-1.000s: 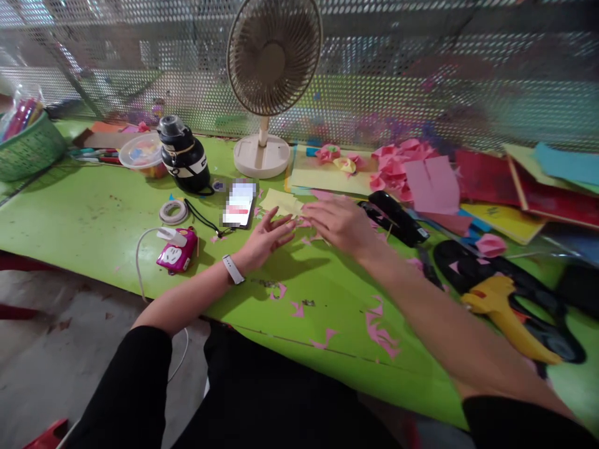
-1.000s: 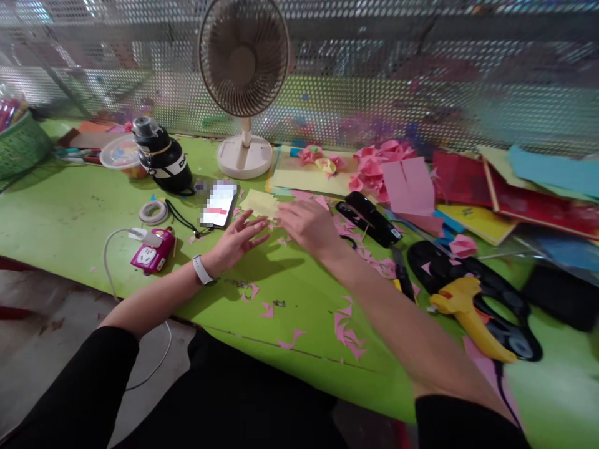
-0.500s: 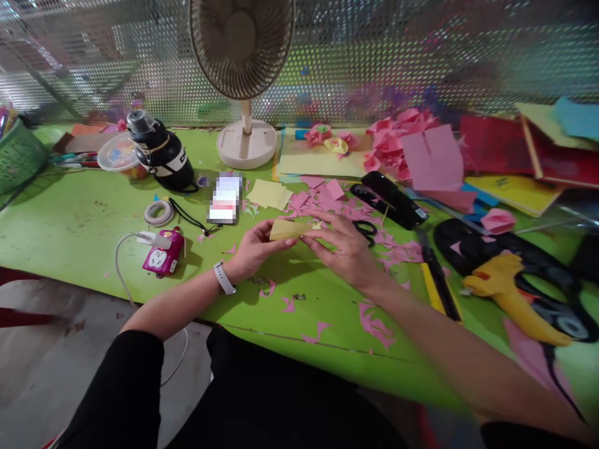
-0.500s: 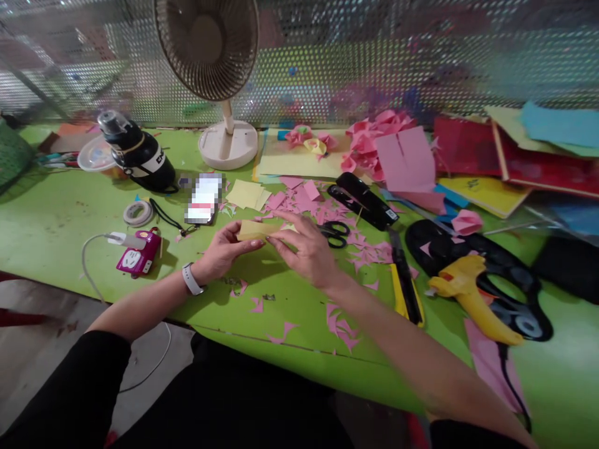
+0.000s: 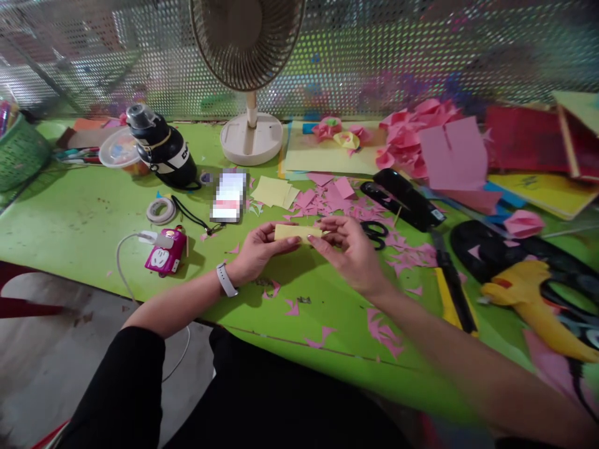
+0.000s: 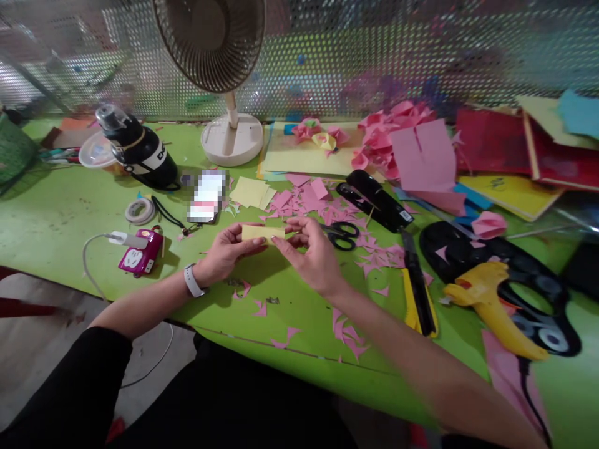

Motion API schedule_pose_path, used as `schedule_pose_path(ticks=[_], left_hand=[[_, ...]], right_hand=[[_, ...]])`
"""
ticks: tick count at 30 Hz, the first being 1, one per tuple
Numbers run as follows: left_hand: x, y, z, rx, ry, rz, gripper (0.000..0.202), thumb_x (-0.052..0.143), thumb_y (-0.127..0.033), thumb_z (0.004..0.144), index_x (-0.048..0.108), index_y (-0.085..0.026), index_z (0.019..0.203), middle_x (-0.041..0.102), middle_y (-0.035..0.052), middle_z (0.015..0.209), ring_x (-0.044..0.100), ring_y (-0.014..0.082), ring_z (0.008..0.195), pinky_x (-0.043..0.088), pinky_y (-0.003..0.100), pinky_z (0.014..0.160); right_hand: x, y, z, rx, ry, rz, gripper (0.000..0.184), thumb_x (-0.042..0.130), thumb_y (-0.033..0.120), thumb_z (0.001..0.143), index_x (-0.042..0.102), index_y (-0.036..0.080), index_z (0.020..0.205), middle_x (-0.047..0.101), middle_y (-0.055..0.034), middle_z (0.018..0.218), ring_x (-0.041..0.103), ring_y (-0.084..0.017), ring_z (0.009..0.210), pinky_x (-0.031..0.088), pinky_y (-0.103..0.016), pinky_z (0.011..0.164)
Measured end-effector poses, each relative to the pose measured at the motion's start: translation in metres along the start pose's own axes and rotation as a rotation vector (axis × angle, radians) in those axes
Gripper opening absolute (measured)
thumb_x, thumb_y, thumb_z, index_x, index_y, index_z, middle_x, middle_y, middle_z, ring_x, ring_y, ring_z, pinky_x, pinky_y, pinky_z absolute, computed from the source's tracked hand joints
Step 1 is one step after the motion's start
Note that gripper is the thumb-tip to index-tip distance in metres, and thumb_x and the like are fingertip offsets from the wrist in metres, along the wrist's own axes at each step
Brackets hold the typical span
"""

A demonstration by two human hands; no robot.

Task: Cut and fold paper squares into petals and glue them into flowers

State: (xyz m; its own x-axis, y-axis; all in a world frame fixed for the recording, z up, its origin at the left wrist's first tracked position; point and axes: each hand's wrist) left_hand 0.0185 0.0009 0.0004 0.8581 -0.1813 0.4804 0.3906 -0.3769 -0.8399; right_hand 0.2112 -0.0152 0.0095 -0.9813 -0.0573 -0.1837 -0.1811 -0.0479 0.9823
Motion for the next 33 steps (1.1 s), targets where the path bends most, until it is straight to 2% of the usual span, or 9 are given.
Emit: schedule_pose_path(ticks=[5, 13, 19, 33], left_hand=[[0.0008, 0.0009, -0.0005, -0.002, 0.004, -0.048, 0.045, 0.087, -0.021, 0.065, 0.069, -0.014, 0.105, 0.075, 0.0050, 0.099, 0.071, 0.0139, 0.086, 0.054, 0.034, 0.093], [0.0023, 0.0007, -0.0009, -0.017, 0.003, -0.076, 0.045, 0.089, -0.019, 0.061, 0.069, -0.013, 0.102, 0.074, 0.0052, 0.098, 0.070, 0.0132, 0.084, 0.055, 0.032, 0.089], [0.0015, 0.0025, -0.0012, -0.012, -0.003, -0.067, 0.047, 0.089, -0.021, 0.062, 0.068, -0.013, 0.103, 0.075, 0.0053, 0.097, 0.071, 0.0135, 0.083, 0.056, 0.033, 0.089], [0.0026, 0.0002, -0.0029, -0.037, -0.008, -0.054, 0.047, 0.090, -0.022, 0.061, 0.067, -0.012, 0.101, 0.076, 0.0034, 0.090, 0.071, 0.0104, 0.075, 0.057, 0.026, 0.079]], right_hand=[[-0.0001, -0.0046, 0.0006, 0.034, 0.027, -0.006, 0.046, 0.076, 0.054, 0.077, 0.059, 0.021, 0.104, 0.065, -0.0079, 0.096, 0.066, -0.023, 0.086, 0.060, -0.040, 0.075], [-0.0006, -0.0043, -0.0019, 0.037, 0.066, 0.006, 0.035, 0.074, 0.050, 0.081, 0.060, 0.022, 0.095, 0.066, -0.0046, 0.087, 0.065, -0.018, 0.075, 0.059, -0.034, 0.066], [-0.0009, -0.0020, -0.0030, 0.020, 0.071, 0.002, 0.033, 0.073, 0.051, 0.081, 0.061, 0.022, 0.091, 0.065, -0.0031, 0.083, 0.065, -0.017, 0.071, 0.058, -0.032, 0.062], [0.0003, -0.0035, 0.0001, -0.010, 0.100, 0.014, 0.033, 0.072, 0.053, 0.083, 0.060, 0.022, 0.080, 0.062, 0.0007, 0.069, 0.061, -0.013, 0.059, 0.053, -0.026, 0.051]])
Point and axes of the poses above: each hand's wrist, its own z-axis towards the middle knuckle, its own x-axis out of the palm, y = z × x
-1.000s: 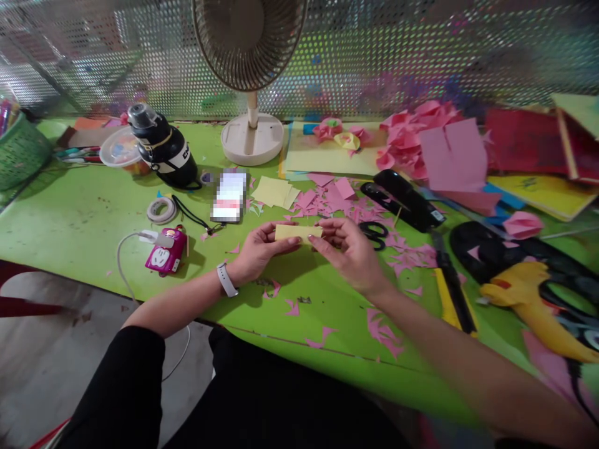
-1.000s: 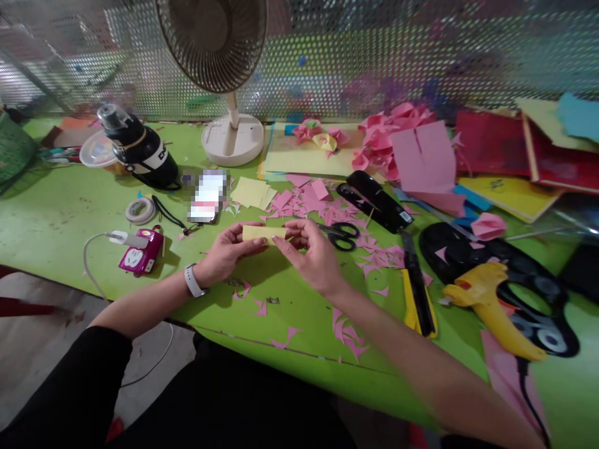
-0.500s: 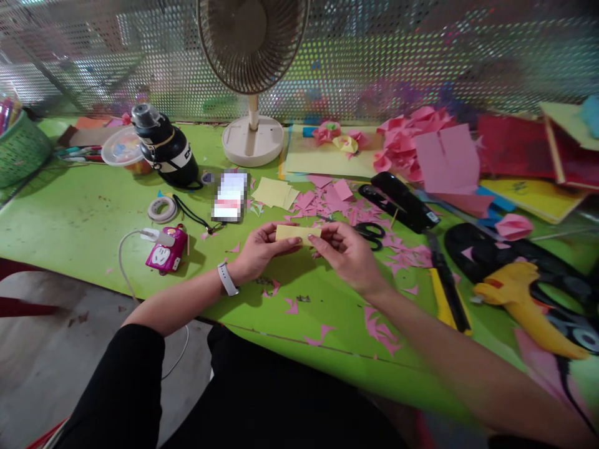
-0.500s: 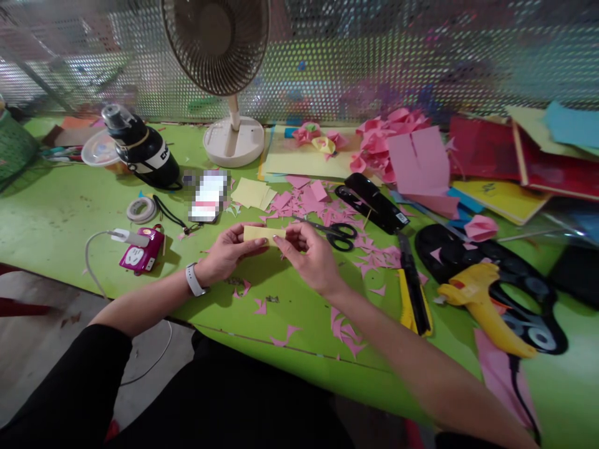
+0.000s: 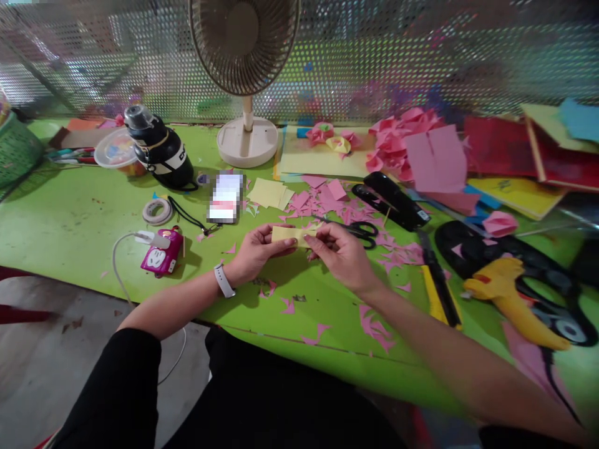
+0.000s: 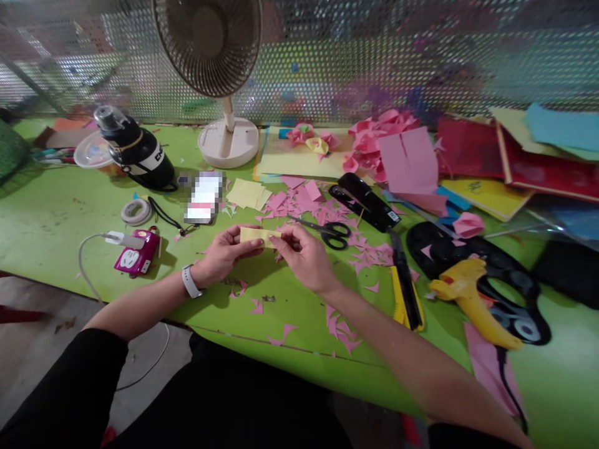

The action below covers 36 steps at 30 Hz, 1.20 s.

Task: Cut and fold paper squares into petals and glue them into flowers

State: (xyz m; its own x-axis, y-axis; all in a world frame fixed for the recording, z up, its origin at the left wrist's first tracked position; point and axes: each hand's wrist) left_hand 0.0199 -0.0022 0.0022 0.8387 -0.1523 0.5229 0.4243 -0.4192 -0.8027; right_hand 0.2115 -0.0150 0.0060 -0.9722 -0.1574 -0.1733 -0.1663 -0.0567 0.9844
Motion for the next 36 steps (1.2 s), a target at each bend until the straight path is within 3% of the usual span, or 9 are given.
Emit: schedule_pose_path(ticks=[6, 9, 15, 27, 36], left_hand=[[-0.006, -0.010, 0.004, -0.068, 0.077, 0.149, 0.046, 0.089, -0.021, 0.062, 0.066, -0.009, 0.100, 0.077, 0.0081, 0.088, 0.073, 0.0136, 0.077, 0.057, 0.028, 0.080], [-0.009, -0.014, 0.005, -0.056, 0.108, 0.206, 0.049, 0.087, -0.020, 0.065, 0.065, -0.009, 0.108, 0.077, 0.0087, 0.086, 0.074, 0.0150, 0.079, 0.058, 0.031, 0.084], [-0.007, -0.014, 0.001, 0.002, 0.155, 0.303, 0.058, 0.082, -0.021, 0.074, 0.059, -0.009, 0.126, 0.076, 0.0089, 0.083, 0.075, 0.0179, 0.081, 0.059, 0.033, 0.085], [-0.010, -0.010, 0.005, 0.068, 0.107, 0.404, 0.064, 0.082, -0.023, 0.073, 0.054, -0.010, 0.130, 0.075, 0.0067, 0.077, 0.075, 0.0175, 0.076, 0.059, 0.030, 0.078], [-0.011, -0.020, 0.007, 0.074, 0.080, 0.308, 0.063, 0.083, -0.023, 0.073, 0.055, -0.010, 0.127, 0.076, 0.0071, 0.080, 0.075, 0.0178, 0.079, 0.060, 0.030, 0.080]], right_hand=[[-0.009, 0.000, 0.001, 0.000, -0.007, -0.007, 0.031, 0.074, 0.050, 0.081, 0.062, 0.021, 0.080, 0.062, 0.0007, 0.071, 0.060, -0.012, 0.059, 0.053, -0.024, 0.051], [-0.010, 0.003, 0.001, 0.023, -0.014, 0.015, 0.031, 0.075, 0.048, 0.081, 0.062, 0.021, 0.078, 0.061, 0.0011, 0.069, 0.060, -0.011, 0.058, 0.053, -0.023, 0.050], [-0.008, 0.012, 0.000, 0.184, 0.151, 0.083, 0.032, 0.078, 0.045, 0.078, 0.070, 0.017, 0.094, 0.070, -0.0043, 0.080, 0.064, -0.013, 0.061, 0.057, -0.026, 0.052], [-0.016, 0.008, 0.005, 0.252, 0.268, -0.034, 0.033, 0.076, 0.047, 0.079, 0.071, 0.016, 0.087, 0.075, -0.0073, 0.081, 0.067, -0.012, 0.056, 0.055, -0.024, 0.049], [-0.041, 0.018, 0.008, 0.299, 0.273, -0.063, 0.025, 0.073, 0.040, 0.082, 0.071, 0.017, 0.089, 0.077, -0.0087, 0.088, 0.069, -0.014, 0.059, 0.058, -0.029, 0.056]])
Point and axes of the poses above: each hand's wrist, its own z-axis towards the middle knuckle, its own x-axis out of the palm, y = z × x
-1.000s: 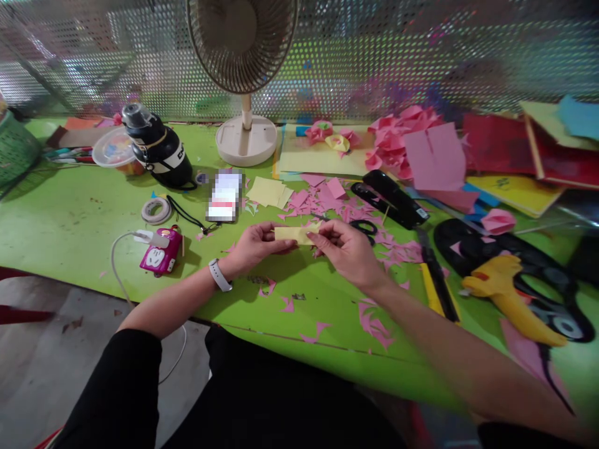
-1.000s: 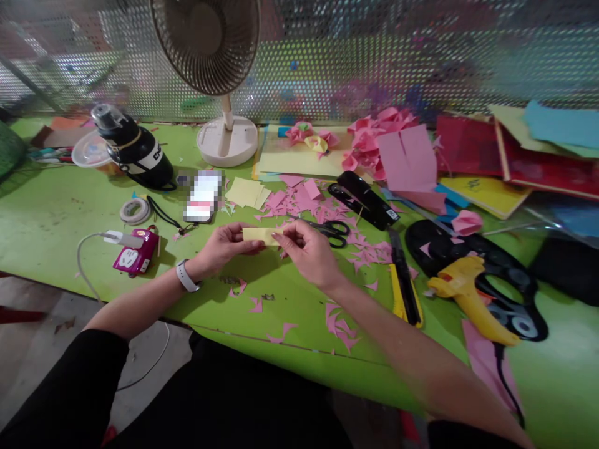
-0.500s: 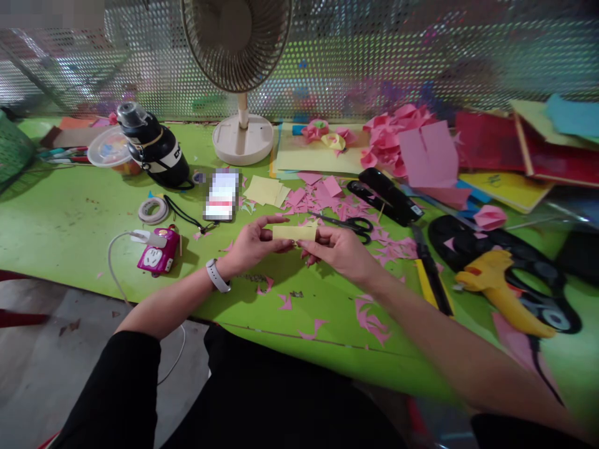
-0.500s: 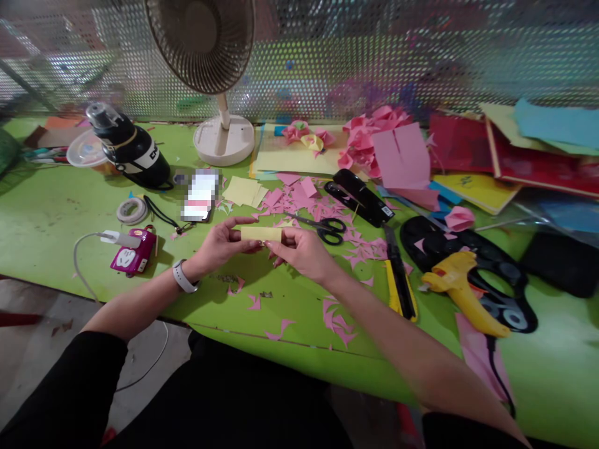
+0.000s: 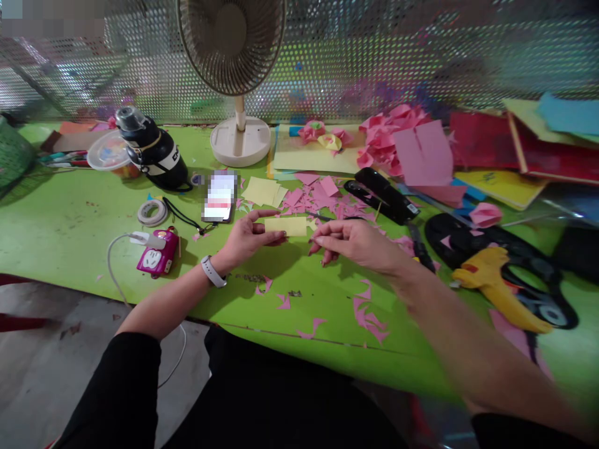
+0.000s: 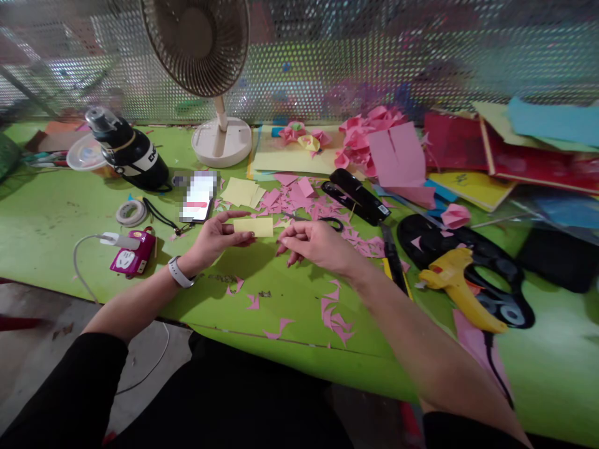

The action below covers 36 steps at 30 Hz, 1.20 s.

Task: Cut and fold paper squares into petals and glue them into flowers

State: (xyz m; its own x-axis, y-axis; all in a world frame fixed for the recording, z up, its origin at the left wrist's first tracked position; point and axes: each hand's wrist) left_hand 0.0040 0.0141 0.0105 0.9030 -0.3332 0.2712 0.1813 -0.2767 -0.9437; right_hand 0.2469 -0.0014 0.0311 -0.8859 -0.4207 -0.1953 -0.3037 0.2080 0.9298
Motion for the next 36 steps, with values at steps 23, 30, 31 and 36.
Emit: schedule_pose_path(ticks=[23, 30, 31, 36], left_hand=[[-0.008, -0.011, 0.000, 0.015, 0.013, 0.032, 0.080, 0.083, -0.020, 0.072, 0.044, -0.010, 0.141, 0.077, 0.0107, 0.086, 0.075, 0.0186, 0.080, 0.059, 0.031, 0.077], [0.006, 0.000, -0.004, -0.034, 0.004, -0.114, 0.034, 0.077, -0.036, 0.080, 0.069, -0.011, 0.101, 0.075, 0.0119, 0.103, 0.072, 0.0188, 0.096, 0.057, 0.036, 0.090], [0.009, 0.002, -0.004, -0.054, 0.003, -0.136, 0.032, 0.077, -0.038, 0.079, 0.070, -0.011, 0.093, 0.075, 0.0101, 0.098, 0.072, 0.0169, 0.091, 0.057, 0.034, 0.088], [0.006, 0.001, -0.002, -0.109, -0.054, -0.200, 0.029, 0.081, -0.037, 0.075, 0.067, -0.011, 0.078, 0.071, 0.0027, 0.075, 0.067, 0.0098, 0.068, 0.058, 0.028, 0.077]], right_hand=[[-0.005, -0.002, 0.000, -0.059, -0.150, -0.011, 0.037, 0.074, 0.053, 0.079, 0.067, 0.017, 0.075, 0.074, -0.0067, 0.075, 0.063, -0.012, 0.051, 0.053, -0.026, 0.049], [0.024, -0.001, -0.003, -0.045, -0.170, 0.246, 0.025, 0.075, 0.043, 0.081, 0.072, 0.019, 0.083, 0.076, -0.0071, 0.082, 0.067, -0.013, 0.058, 0.058, -0.027, 0.056], [0.031, 0.000, -0.005, -0.022, -0.124, 0.246, 0.024, 0.073, 0.042, 0.083, 0.072, 0.018, 0.083, 0.076, -0.0077, 0.083, 0.068, -0.014, 0.060, 0.058, -0.028, 0.057], [0.037, 0.007, -0.012, -0.114, -0.069, 0.064, 0.014, 0.066, 0.033, 0.087, 0.071, 0.021, 0.091, 0.073, -0.0074, 0.087, 0.069, -0.018, 0.069, 0.060, -0.036, 0.062]])
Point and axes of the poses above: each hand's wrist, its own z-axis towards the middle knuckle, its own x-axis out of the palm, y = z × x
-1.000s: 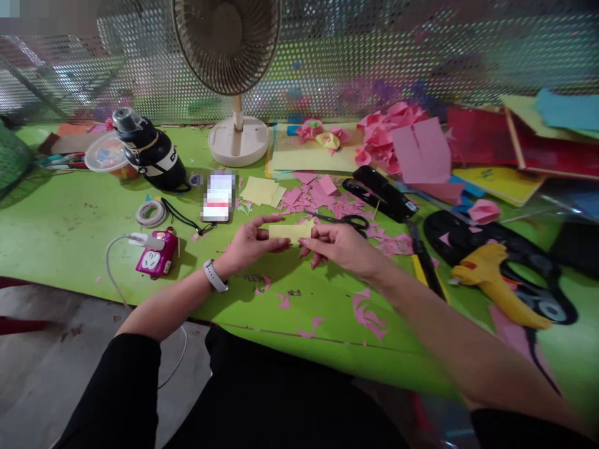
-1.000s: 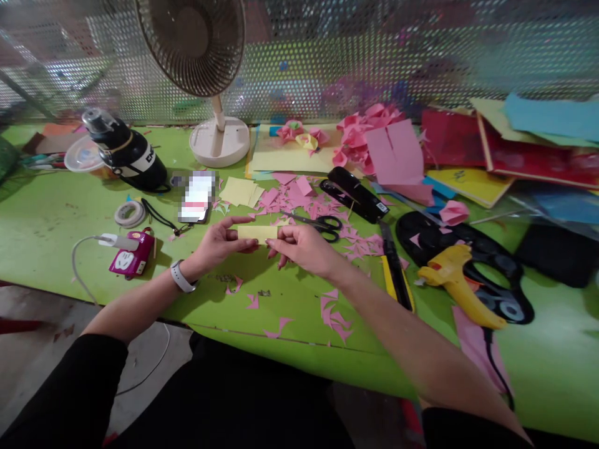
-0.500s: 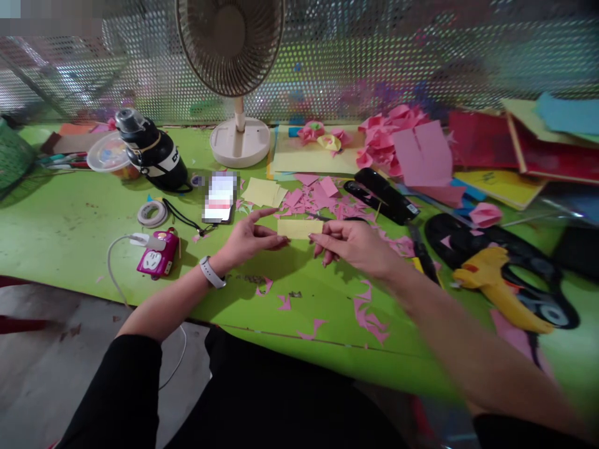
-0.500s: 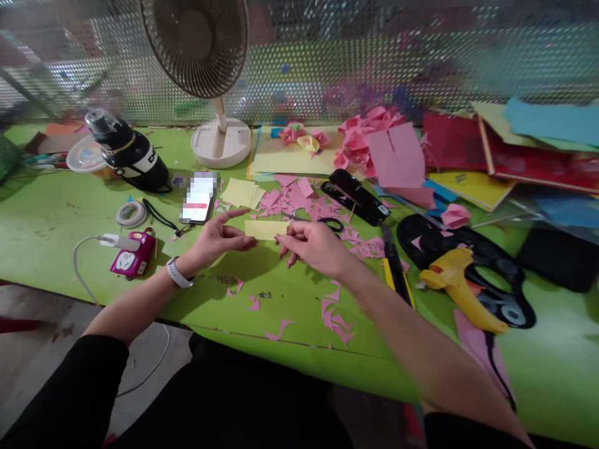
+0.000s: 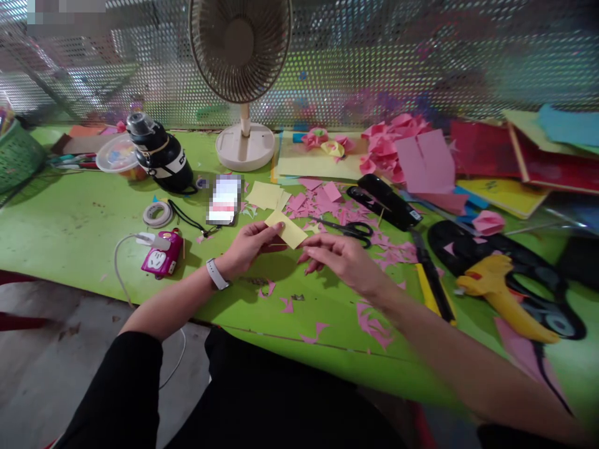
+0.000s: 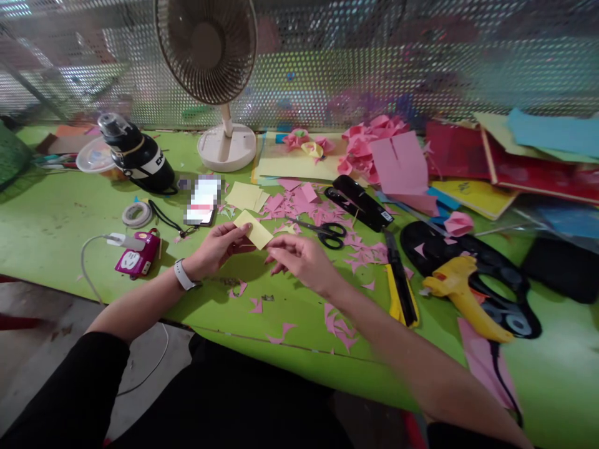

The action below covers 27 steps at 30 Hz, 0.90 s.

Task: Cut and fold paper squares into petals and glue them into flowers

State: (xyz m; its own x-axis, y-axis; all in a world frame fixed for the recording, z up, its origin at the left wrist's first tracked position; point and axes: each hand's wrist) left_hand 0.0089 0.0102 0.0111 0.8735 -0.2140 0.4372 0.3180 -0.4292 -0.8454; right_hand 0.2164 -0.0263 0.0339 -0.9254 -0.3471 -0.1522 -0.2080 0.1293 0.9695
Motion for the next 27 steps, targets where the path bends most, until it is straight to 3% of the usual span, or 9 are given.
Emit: schedule_pose_path(ticks=[3, 5, 8, 13, 17, 22, 27], left_hand=[[-0.004, -0.007, 0.001, -0.087, 0.047, 0.008, 0.026, 0.080, -0.032, 0.077, 0.067, -0.011, 0.078, 0.070, 0.0031, 0.071, 0.066, 0.0089, 0.063, 0.058, 0.027, 0.072], [-0.004, -0.010, 0.000, -0.141, 0.087, 0.035, 0.025, 0.080, -0.032, 0.078, 0.067, -0.010, 0.079, 0.071, 0.0044, 0.072, 0.067, 0.0090, 0.062, 0.058, 0.025, 0.069], [-0.002, -0.009, -0.002, -0.187, 0.113, 0.096, 0.029, 0.080, -0.036, 0.077, 0.067, -0.010, 0.078, 0.072, 0.0058, 0.070, 0.067, 0.0092, 0.060, 0.057, 0.023, 0.066], [-0.001, -0.002, -0.002, -0.113, 0.094, 0.185, 0.037, 0.087, -0.035, 0.066, 0.063, -0.008, 0.072, 0.072, 0.0043, 0.068, 0.068, 0.0085, 0.060, 0.057, 0.024, 0.070], [0.001, 0.002, -0.005, -0.053, 0.160, 0.207, 0.041, 0.087, -0.039, 0.065, 0.067, -0.006, 0.081, 0.075, 0.0097, 0.080, 0.073, 0.0136, 0.075, 0.058, 0.027, 0.076], [0.005, -0.003, -0.010, -0.038, 0.270, 0.221, 0.040, 0.084, -0.040, 0.070, 0.071, -0.008, 0.090, 0.076, 0.0114, 0.092, 0.073, 0.0166, 0.087, 0.058, 0.028, 0.082], [0.007, -0.007, -0.012, -0.052, 0.328, 0.264, 0.035, 0.082, -0.037, 0.073, 0.073, -0.009, 0.092, 0.076, 0.0118, 0.096, 0.072, 0.0168, 0.089, 0.058, 0.028, 0.082]], right_hand=[[-0.012, -0.001, 0.002, -0.225, -0.164, -0.201, 0.031, 0.069, 0.024, 0.082, 0.068, 0.027, 0.112, 0.069, -0.0070, 0.105, 0.068, -0.023, 0.090, 0.061, -0.046, 0.079], [-0.018, -0.005, 0.004, -0.332, -0.144, -0.338, 0.041, 0.073, 0.024, 0.080, 0.067, 0.034, 0.120, 0.063, -0.0062, 0.126, 0.062, -0.029, 0.112, 0.056, -0.054, 0.092], [-0.019, -0.011, 0.006, -0.469, -0.053, -0.412, 0.026, 0.069, 0.028, 0.087, 0.074, 0.039, 0.111, 0.055, -0.0013, 0.141, 0.054, -0.030, 0.125, 0.049, -0.057, 0.102], [-0.012, -0.012, 0.005, -0.648, -0.095, -0.422, 0.018, 0.066, 0.024, 0.091, 0.077, 0.035, 0.101, 0.062, -0.0023, 0.132, 0.056, -0.025, 0.122, 0.051, -0.050, 0.101], [-0.005, -0.012, 0.006, -0.546, -0.187, -0.311, 0.006, 0.070, 0.031, 0.088, 0.075, 0.027, 0.090, 0.066, -0.0050, 0.127, 0.059, -0.026, 0.120, 0.050, -0.050, 0.103], [0.001, -0.013, 0.005, -0.351, -0.174, -0.129, 0.017, 0.072, 0.040, 0.086, 0.069, 0.023, 0.084, 0.073, -0.0046, 0.094, 0.069, -0.020, 0.083, 0.061, -0.037, 0.072], [0.002, -0.013, 0.005, -0.311, -0.216, -0.156, 0.024, 0.074, 0.045, 0.083, 0.068, 0.022, 0.082, 0.072, -0.0036, 0.080, 0.067, -0.018, 0.070, 0.059, -0.034, 0.063]])
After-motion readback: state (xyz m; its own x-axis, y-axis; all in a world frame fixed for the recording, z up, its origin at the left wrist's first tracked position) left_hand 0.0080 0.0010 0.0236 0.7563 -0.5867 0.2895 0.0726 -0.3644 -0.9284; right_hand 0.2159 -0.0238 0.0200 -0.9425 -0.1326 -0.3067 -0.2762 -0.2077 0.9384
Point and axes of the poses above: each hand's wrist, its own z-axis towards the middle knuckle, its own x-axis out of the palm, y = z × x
